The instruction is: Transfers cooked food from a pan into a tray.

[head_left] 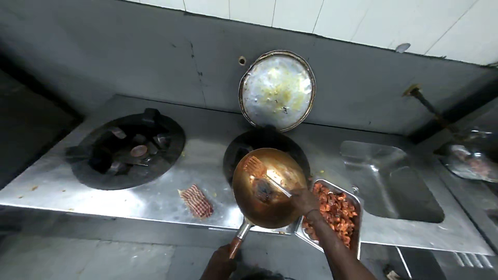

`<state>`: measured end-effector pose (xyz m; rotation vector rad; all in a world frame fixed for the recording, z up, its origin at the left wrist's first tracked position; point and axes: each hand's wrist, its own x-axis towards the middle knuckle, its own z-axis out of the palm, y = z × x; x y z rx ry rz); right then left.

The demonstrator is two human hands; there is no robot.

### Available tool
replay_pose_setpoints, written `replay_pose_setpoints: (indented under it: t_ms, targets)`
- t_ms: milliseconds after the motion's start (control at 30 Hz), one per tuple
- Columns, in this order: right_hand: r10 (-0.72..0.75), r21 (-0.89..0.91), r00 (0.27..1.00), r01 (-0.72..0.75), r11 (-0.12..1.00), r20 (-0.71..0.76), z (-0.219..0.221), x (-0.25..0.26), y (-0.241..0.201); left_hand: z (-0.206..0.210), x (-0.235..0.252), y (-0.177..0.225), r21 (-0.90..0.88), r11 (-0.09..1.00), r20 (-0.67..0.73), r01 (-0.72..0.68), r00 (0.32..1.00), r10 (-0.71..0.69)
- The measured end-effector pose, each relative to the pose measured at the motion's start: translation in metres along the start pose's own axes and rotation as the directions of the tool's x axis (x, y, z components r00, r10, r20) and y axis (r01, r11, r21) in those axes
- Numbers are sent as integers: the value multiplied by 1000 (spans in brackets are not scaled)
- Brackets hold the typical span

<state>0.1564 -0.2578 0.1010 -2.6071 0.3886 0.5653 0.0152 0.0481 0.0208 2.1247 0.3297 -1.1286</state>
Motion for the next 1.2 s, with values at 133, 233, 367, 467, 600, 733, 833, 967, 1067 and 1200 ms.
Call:
replay_pose_setpoints:
  t_ms: [133,233,367,467,600,733,833,967,1067,1200]
  targets:
    - [-11,257,1000,18,966,-29,10,-19,11,3,-3,5,67,998,-14,8,1000,-7]
    - [18,521,1000,-8,853,-14,5,-39,21,1,-4,5,76,997,-12,-10,1000,11]
    - [43,756,999,-8,654,-26,-28,-90,38,-1,3,-3,45,999,-37,19,999,-17]
    - [104,779,967,120,615,-231,-56,-144,80,1,3,-8,36,999,-42,7,999,-6]
    - [171,518,735,275,810,-657,-58,-210,150,3,5,-7,32,999,-28,-14,1000,15]
    - [291,250,668,-160,955,-684,11,-204,230,3,5,-8,-42,999,-31,8,999,-9]
    - [464,2,743,-529,849,-483,36,-204,246,0,7,-9,-48,999,-25,24,999,-25]
    - [432,117,684,-457,882,-588,9,-205,221,-2,7,-9,-74,997,-19,34,999,-36]
    - [336,220,766,-255,942,-549,-21,-185,196,-4,6,-5,-69,997,-15,26,1000,-27]
    - [203,11,921,-211,977,-332,-49,-147,143,-4,8,-6,-53,998,-10,28,1000,-28]
